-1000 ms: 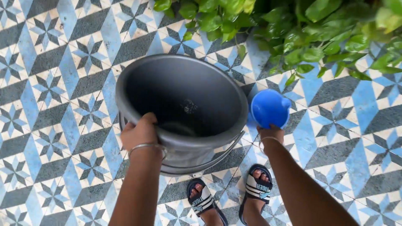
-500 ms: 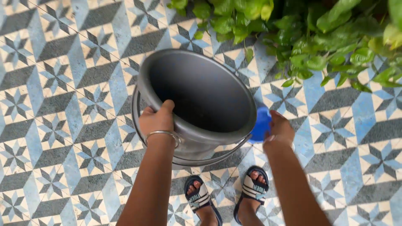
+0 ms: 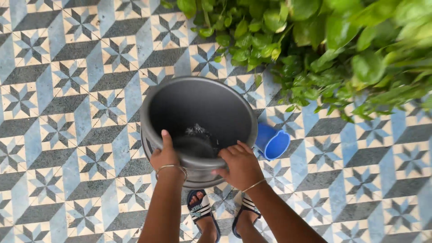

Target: Water various green climbing plants and vines using a blue mug and a bucket.

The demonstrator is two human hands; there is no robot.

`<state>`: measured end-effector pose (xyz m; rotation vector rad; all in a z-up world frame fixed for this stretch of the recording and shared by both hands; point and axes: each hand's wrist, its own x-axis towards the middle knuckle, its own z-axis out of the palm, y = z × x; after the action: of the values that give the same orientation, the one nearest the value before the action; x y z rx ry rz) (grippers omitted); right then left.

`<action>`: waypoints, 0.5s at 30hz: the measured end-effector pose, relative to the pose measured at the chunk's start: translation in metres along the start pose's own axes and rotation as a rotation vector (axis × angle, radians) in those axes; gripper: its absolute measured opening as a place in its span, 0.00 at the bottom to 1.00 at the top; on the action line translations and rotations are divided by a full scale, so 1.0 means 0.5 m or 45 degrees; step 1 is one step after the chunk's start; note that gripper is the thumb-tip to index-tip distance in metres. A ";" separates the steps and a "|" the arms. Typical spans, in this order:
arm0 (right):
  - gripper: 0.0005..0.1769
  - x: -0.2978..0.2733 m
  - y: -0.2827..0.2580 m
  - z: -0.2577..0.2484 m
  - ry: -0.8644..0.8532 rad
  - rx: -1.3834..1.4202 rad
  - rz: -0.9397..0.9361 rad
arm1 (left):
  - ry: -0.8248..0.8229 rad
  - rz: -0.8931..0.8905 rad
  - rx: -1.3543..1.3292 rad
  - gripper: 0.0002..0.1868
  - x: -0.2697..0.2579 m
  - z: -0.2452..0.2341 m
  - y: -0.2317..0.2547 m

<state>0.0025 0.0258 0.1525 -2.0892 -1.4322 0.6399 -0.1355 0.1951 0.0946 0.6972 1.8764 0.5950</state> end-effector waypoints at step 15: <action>0.18 0.002 -0.347 -0.442 0.835 -0.125 0.192 | -0.789 0.312 -0.032 0.20 -0.521 -0.129 0.572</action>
<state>0.0246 0.0455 0.4319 -2.2032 -0.9503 -0.0812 -0.0519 0.2117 0.4775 0.9742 1.2177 0.4819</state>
